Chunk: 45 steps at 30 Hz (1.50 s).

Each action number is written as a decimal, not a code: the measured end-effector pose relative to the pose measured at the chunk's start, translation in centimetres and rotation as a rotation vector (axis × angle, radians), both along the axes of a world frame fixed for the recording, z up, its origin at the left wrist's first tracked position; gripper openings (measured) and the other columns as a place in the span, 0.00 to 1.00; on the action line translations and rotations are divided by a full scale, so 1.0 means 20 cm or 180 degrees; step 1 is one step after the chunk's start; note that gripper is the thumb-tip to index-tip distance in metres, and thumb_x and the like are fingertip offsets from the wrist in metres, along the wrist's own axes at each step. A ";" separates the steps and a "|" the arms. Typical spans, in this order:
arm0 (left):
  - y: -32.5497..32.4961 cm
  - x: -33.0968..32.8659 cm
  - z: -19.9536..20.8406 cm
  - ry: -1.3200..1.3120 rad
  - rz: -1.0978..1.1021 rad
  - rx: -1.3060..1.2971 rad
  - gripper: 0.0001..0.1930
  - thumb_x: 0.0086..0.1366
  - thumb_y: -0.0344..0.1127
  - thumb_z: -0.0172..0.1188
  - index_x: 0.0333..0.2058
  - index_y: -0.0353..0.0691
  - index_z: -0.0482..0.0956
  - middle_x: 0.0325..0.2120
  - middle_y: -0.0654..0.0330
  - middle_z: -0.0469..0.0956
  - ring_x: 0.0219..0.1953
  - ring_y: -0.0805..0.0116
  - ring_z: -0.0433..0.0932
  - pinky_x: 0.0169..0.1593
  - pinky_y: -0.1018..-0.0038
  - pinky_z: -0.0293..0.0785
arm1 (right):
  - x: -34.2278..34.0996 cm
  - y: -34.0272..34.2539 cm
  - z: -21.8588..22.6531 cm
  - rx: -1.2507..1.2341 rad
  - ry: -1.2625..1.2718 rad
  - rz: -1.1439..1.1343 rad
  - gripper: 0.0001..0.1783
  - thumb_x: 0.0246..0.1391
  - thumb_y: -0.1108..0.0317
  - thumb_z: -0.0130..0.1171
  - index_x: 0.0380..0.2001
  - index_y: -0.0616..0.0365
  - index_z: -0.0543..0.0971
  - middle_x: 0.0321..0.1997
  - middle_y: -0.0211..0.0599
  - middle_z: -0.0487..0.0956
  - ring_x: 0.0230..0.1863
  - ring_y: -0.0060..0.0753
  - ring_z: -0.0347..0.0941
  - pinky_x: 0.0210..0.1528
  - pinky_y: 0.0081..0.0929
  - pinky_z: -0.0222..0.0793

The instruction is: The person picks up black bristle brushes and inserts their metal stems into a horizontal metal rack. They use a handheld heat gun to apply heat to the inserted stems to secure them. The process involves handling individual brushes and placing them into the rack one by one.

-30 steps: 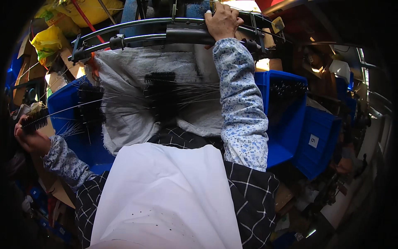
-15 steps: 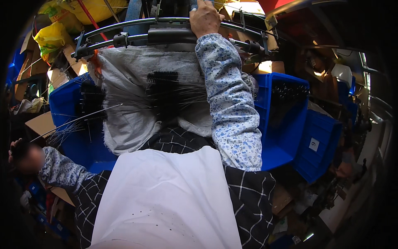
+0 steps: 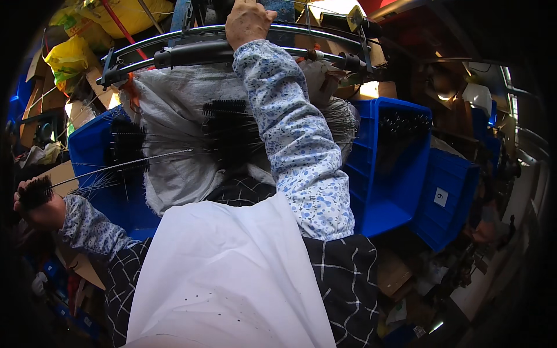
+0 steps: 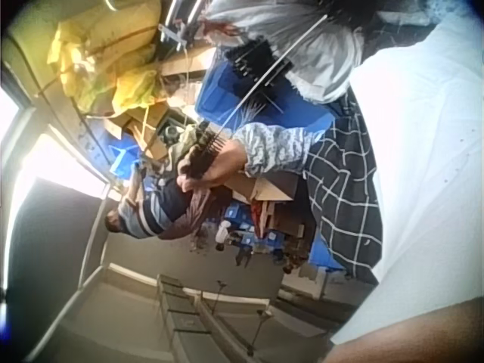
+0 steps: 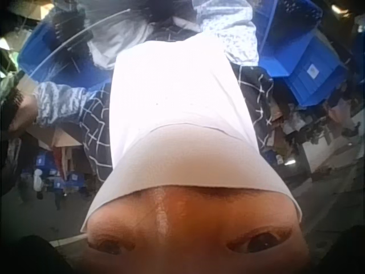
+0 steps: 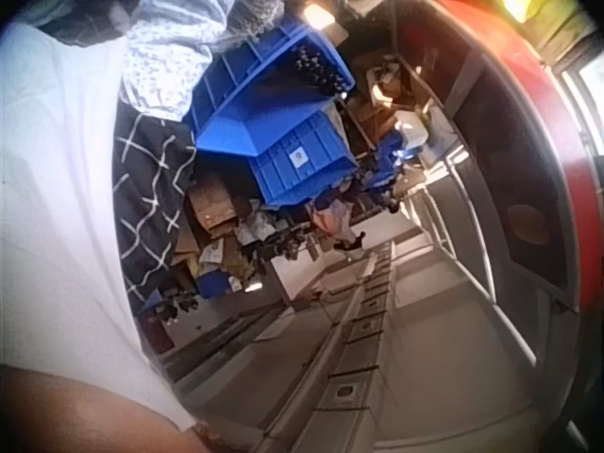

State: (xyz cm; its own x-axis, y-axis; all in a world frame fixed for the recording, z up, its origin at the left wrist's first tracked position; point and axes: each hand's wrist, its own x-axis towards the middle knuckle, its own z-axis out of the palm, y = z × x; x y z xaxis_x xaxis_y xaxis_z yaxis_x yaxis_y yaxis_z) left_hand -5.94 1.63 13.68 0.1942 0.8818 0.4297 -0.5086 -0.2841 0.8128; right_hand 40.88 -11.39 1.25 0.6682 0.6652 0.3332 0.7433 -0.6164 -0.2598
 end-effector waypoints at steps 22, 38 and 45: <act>-0.20 0.53 -0.25 0.0168 0.0479 -0.0343 0.09 0.61 0.33 0.45 0.36 0.34 0.69 0.32 0.59 0.71 0.33 0.73 0.71 0.37 0.79 0.70 | 0.58 -0.30 -0.02 -0.1019 -0.0243 0.0140 0.16 0.51 0.55 0.44 0.41 0.45 0.73 0.37 0.39 0.75 0.40 0.42 0.70 0.41 0.35 0.64; -0.37 0.60 -0.39 0.1140 0.0462 -0.0458 0.09 0.63 0.37 0.44 0.31 0.38 0.68 0.25 0.64 0.70 0.27 0.80 0.66 0.33 0.85 0.63 | 0.06 -0.95 0.45 0.0151 0.2138 0.1636 0.11 0.49 0.75 0.49 0.37 0.59 0.74 0.35 0.39 0.75 0.37 0.31 0.71 0.40 0.21 0.68; -0.48 0.50 -0.51 0.4540 0.1347 0.0827 0.14 0.60 0.39 0.48 0.40 0.36 0.67 0.31 0.60 0.67 0.26 0.75 0.62 0.35 0.79 0.62 | -0.07 -1.14 0.45 0.0471 0.1671 0.1566 0.11 0.46 0.77 0.51 0.35 0.58 0.74 0.31 0.37 0.74 0.35 0.33 0.72 0.37 0.22 0.70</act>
